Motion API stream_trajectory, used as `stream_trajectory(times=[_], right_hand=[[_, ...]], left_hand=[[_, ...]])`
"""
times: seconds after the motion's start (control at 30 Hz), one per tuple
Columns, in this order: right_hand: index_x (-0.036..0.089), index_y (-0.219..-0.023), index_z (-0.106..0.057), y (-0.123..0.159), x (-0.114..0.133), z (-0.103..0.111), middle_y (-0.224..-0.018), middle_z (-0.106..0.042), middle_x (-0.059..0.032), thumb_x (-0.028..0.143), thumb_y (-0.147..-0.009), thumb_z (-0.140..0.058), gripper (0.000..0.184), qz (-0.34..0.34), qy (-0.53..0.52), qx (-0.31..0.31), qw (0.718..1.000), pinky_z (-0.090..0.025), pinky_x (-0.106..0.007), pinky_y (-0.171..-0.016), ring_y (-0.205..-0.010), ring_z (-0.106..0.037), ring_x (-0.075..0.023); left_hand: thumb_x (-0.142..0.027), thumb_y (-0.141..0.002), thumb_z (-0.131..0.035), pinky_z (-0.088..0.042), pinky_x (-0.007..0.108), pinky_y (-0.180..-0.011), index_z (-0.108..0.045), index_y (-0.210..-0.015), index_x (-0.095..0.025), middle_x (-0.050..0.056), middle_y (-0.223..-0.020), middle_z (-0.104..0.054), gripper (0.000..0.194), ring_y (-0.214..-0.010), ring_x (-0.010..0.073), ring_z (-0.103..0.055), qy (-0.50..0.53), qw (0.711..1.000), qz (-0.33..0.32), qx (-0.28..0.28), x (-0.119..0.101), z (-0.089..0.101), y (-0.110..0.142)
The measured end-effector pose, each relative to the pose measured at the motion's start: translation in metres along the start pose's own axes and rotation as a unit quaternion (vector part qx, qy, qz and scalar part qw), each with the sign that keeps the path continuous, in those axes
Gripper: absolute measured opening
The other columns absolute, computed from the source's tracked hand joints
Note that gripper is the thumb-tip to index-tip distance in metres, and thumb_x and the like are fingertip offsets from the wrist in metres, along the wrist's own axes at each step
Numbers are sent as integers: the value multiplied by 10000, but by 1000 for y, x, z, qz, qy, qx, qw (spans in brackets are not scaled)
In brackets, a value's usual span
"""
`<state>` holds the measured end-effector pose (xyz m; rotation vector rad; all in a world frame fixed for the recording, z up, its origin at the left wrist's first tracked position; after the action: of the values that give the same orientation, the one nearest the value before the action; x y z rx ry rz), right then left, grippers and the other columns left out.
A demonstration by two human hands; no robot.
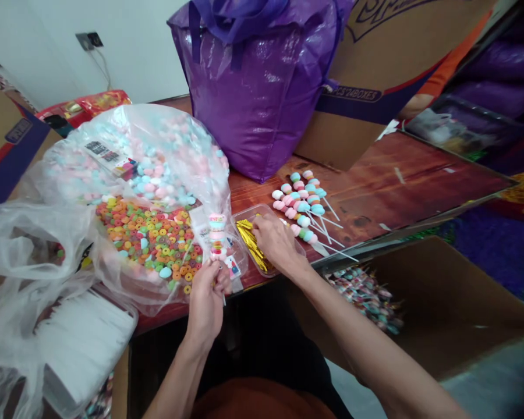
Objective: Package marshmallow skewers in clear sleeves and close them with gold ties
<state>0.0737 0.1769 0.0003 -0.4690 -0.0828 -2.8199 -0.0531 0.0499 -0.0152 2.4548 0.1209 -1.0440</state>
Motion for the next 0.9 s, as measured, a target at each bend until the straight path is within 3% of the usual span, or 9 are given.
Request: stream_trajectory(times=[0.1, 0.23, 0.33, 0.4, 0.47, 0.53, 0.6, 0.73, 0.9], right_hand=[[116, -1078, -667, -3, 0, -8, -1076, -698, -182, 104, -960, -407, 286, 4, 2, 10, 1000, -393, -326, -711, -920, -647, -276], [100, -1095, -621, 1, -5, -6, -985, -710, -189, 92, -958, -397, 263, -7, -18, 6, 1000, -394, -326, -690, -850, -655, -272], [141, -1075, -616, 6, -11, 0, -886, -715, -125, 126, -967, -393, 248, -3, -51, -4, 999, -405, -311, -671, -780, -643, -238], [166, -1006, -630, 14, -13, 6, -842, -701, -68, 158, -950, -424, 214, 16, -143, -30, 989, -420, -288, -665, -753, -624, -201], [179, -915, -646, 27, -13, 13, -811, -677, -26, 219, -921, -492, 159, 40, -310, -55, 948, -434, -267, -649, -724, -599, -168], [183, -846, -665, 43, -8, 16, -779, -657, -7, 277, -888, -571, 140, 53, -469, -52, 880, -435, -252, -611, -683, -571, -146], [185, -813, -693, 60, 3, 13, -760, -651, -2, 304, -865, -630, 144, 52, -548, -23, 835, -424, -239, -562, -633, -542, -126], [182, -775, -733, 79, 16, 1, -687, -644, 1, 305, -810, -707, 131, 3, -611, -20, 791, -375, -218, -454, -519, -469, -95], [173, -676, -661, 83, 11, -13, -521, -564, 46, 337, -724, -795, 218, -77, -650, -52, 754, -354, -204, -400, -420, -406, -70]], left_hand=[[-377, -753, -755, -335, 192, -522, -620, -819, -132, -39, -651, -384, 288, -566, 73, -306, 21, 999, 42, 15, 3, -3, 2], [-327, -734, -807, -317, 187, -520, -599, -783, -134, -39, -653, -407, 288, -568, 65, -314, 7, 999, 23, 28, 0, -5, -1], [-307, -754, -818, -308, 179, -523, -610, -808, -132, -37, -666, -435, 278, -574, 59, -329, -18, 999, -6, 42, -1, -6, -6], [-311, -761, -819, -294, 175, -517, -621, -858, -139, -34, -671, -472, 280, -571, 57, -344, -29, 998, -24, 50, 0, -7, -8], [-314, -754, -824, -279, 175, -509, -614, -891, -157, -32, -668, -514, 296, -553, 53, -352, -30, 997, -44, 48, 0, -9, -11], [-318, -745, -830, -264, 175, -500, -596, -895, -176, -35, -657, -543, 312, -531, 48, -354, -27, 997, -57, 45, 0, -10, -13], [-323, -727, -842, -245, 175, -487, -578, -866, -187, -36, -649, -556, 329, -518, 46, -358, -30, 997, -56, 47, 3, -13, -14], [-355, -754, -818, -236, 176, -471, -576, -821, -184, -59, -618, -505, 304, -489, 41, -324, -68, 995, -41, 62, 13, -17, -12], [-356, -875, -701, -385, 198, -594, -592, -946, -206, -40, -723, -541, 198, -612, 86, -470, -163, 978, -121, 43, 10, -16, -2]])
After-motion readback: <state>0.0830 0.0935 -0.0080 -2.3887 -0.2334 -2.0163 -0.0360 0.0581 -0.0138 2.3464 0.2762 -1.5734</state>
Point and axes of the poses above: each hand's wrist, its own y-axis away from the middle knuckle, its own z-axis out of the back of the hand, x = y × z, the point moved 7 cm from there along -y, towards the middle knuckle
